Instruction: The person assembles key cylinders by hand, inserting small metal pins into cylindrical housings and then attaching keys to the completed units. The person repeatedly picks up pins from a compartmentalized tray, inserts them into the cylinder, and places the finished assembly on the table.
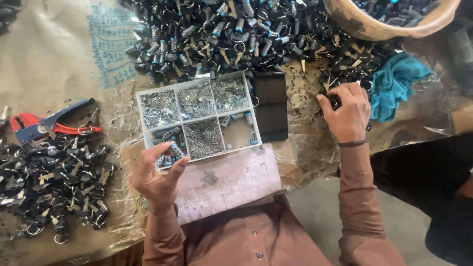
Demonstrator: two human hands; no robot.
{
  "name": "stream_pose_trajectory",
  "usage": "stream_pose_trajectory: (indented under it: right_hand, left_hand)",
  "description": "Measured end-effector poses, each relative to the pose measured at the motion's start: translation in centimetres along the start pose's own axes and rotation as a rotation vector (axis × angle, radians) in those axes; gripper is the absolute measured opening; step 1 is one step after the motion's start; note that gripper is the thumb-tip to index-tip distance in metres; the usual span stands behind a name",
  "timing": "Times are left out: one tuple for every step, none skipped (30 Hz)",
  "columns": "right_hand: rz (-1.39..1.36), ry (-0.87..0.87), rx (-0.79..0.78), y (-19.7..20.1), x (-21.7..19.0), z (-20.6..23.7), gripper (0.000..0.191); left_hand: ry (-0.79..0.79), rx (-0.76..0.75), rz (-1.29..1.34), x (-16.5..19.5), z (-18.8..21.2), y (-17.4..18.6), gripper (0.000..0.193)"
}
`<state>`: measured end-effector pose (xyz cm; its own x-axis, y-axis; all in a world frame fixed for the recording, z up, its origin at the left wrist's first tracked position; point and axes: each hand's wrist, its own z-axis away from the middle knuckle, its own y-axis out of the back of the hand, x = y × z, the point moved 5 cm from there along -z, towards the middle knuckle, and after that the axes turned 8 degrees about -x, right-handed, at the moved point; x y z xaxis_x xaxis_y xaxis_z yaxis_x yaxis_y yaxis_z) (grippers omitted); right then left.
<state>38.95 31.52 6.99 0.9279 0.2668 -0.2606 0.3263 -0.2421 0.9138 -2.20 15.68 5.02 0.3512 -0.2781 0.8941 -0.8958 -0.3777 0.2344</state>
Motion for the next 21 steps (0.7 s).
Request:
stream_pose_trajectory:
  right_hand:
    - [0.009,0.012,0.006,0.2,-0.3,0.0,0.022]
    - [0.017,0.024,0.009,0.3,-0.6,0.1,0.027]
    - [0.025,0.04,0.012,0.4,-0.9,0.0,0.034]
    - [0.049,0.065,-0.012,0.3,-1.3,-0.2,0.027]
    - [0.072,0.089,-0.041,0.2,-1.6,-0.3,0.021]
    - [0.095,0.112,-0.072,0.1,-1.9,-0.4,0.016]
    - [0.073,0.107,-0.069,0.2,-1.9,-0.4,0.016]
    - [0.052,0.103,-0.064,0.4,-1.9,-0.3,0.016]
    - [0.031,0.099,-0.058,0.7,-1.9,-0.2,0.017]
    - [-0.021,0.127,-0.015,1.1,-2.0,0.2,0.018]
    - [-0.072,0.154,0.024,1.6,-2.2,0.9,0.019]
    - [-0.124,0.181,0.06,2.1,-2.4,1.7,0.02]
    - [-0.378,0.118,0.079,2.6,-1.9,2.5,0.019]
    - [-0.632,0.05,0.093,2.9,-1.5,3.6,0.019]
    - [-0.886,-0.023,0.105,3.0,-1.1,4.7,0.018]
    - [-1.028,-0.057,0.145,3.3,-1.0,5.8,0.017]
    - [-1.17,-0.097,0.187,3.5,-0.8,6.8,0.016]
    - [-1.309,-0.144,0.232,3.6,-0.7,7.9,0.015]
    - [-1.437,-0.232,0.179,3.0,-0.8,8.7,0.015]
    - [-1.562,-0.319,0.126,2.4,-1.0,9.5,0.016]
    - [-1.684,-0.408,0.069,1.9,-1.3,10.1,0.017]
  left_hand:
    - [0.001,0.009,0.005,0.0,0.0,0.0,0.042]
    - [0.0,0.007,-0.007,0.0,0.0,0.0,0.042]
    - [-0.002,0.009,-0.019,0.0,0.0,0.0,0.042]
    - [-0.005,0.014,-0.031,0.1,-0.1,0.0,0.041]
    - [-0.013,0.005,-0.066,0.2,-0.1,-0.1,0.041]
    - [-0.018,-0.006,-0.1,0.4,-0.1,-0.1,0.04]
    - [-0.027,-0.015,-0.133,0.6,-0.2,-0.2,0.04]
    - [-0.033,-0.015,-0.145,0.7,-0.3,-0.2,0.04]
    - [-0.039,-0.015,-0.156,0.9,-0.4,-0.2,0.04]
    - [-0.044,-0.016,-0.167,1.0,-0.5,-0.2,0.04]
    - [-0.065,-0.013,-0.171,1.2,-0.7,-0.3,0.04]
    - [-0.084,-0.009,-0.175,1.3,-0.8,-0.2,0.04]
    - [-0.1,-0.005,-0.179,1.5,-0.8,-0.2,0.04]
    - [-0.093,-0.002,-0.15,1.5,-0.7,-0.1,0.04]
    - [-0.087,0.002,-0.121,1.6,-0.6,0.0,0.04]
    - [-0.084,0.005,-0.091,1.6,-0.5,0.2,0.04]
    - [-0.086,0.008,-0.094,1.8,-0.3,0.4,0.04]
    - [-0.087,0.006,-0.094,1.9,0.0,0.6,0.041]
    - [-0.092,0.004,-0.09,2.0,0.3,0.6,0.041]
    - [-0.107,0.002,-0.103,2.3,0.6,0.7,0.042]
    - [-0.121,0.002,-0.114,2.6,1.0,0.7,0.043]
